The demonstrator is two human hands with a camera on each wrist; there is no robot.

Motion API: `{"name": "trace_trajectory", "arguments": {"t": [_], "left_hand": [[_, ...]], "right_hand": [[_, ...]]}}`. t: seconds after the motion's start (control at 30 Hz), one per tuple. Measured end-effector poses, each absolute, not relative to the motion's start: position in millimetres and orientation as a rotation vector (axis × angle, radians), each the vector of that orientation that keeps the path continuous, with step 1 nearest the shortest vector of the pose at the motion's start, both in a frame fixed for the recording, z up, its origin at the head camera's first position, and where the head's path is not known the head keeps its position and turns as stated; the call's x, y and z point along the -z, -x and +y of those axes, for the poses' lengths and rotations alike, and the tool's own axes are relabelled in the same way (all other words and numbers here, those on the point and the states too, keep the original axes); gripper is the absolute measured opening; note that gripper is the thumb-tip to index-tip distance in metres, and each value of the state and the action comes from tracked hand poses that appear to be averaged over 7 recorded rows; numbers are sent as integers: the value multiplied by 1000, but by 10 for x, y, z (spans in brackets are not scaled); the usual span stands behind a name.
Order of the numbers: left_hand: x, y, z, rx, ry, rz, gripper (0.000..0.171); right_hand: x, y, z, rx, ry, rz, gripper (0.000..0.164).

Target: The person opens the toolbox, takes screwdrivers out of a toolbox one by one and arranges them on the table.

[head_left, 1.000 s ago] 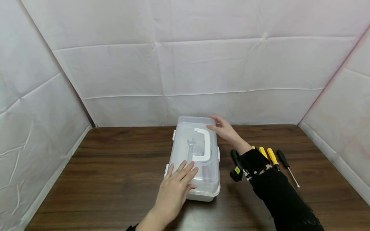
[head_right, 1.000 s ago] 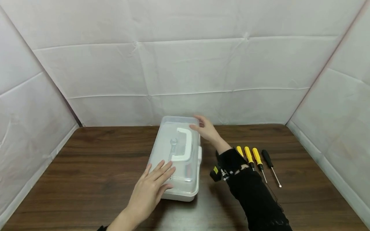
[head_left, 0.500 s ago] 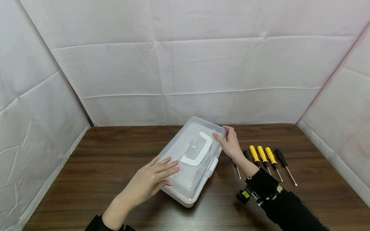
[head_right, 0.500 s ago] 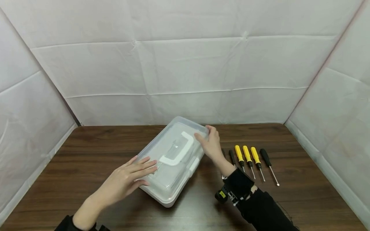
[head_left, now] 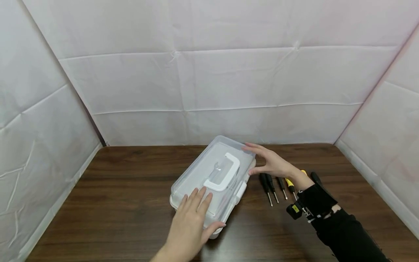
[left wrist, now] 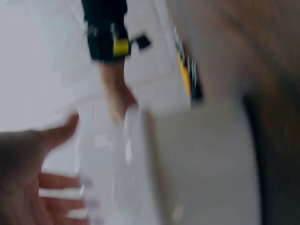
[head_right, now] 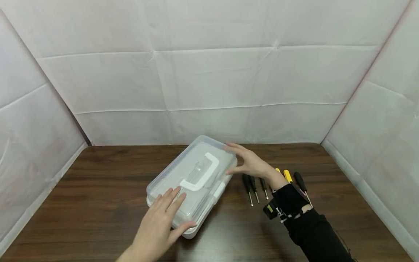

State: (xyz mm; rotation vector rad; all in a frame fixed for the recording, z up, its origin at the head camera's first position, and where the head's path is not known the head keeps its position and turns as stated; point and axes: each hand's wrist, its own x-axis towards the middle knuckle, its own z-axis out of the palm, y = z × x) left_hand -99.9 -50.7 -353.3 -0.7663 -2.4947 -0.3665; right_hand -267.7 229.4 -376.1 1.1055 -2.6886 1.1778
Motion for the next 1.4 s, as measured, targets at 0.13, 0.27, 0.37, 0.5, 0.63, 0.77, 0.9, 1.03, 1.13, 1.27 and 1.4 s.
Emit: {"name": "trace_trajectory", "arguments": {"t": [0.13,0.27,0.37,0.5,0.63,0.77,0.9,1.03,1.13,1.27,1.4], "left_hand": [[3596,944,-392,369,681,-2489,56],[3590,947,-411,410,678,-2512,53],[3573,1006,-518,479,701,-2518,52],[3573,1181,-765,626,780,-2488,53],[3574,1393,-1037,757,927,-2466,54],[3563,1611,-1275,881,1111,-2460,54],[3550,1825,-1446,998,1277,-2447,52],[3517,1960,-1530,1036,1346,-2467,49],[3469,1948,-1523,918,1312,-2502,48],[3443,1778,-1361,531,1095,-2498,54],[3546,1560,-1082,253,819,-2404,55]], "right_hand": [[3810,2680,2295,-1122,-1127,-2637,72],[3848,2652,2283,-1111,-1098,-2576,70],[3858,2589,2248,-1081,-1037,-2555,69],[3852,2442,2171,-1011,-896,-2554,68],[3845,2257,2066,-934,-740,-2548,67],[3851,2073,1940,-843,-575,-2528,67],[3853,1929,1808,-706,-443,-2493,68],[3836,1837,1712,-554,-375,-2480,69],[3805,1813,1711,-493,-408,-2489,68],[3768,1851,1804,-517,-588,-2450,67],[3786,1914,1914,-526,-834,-2342,67]]}}
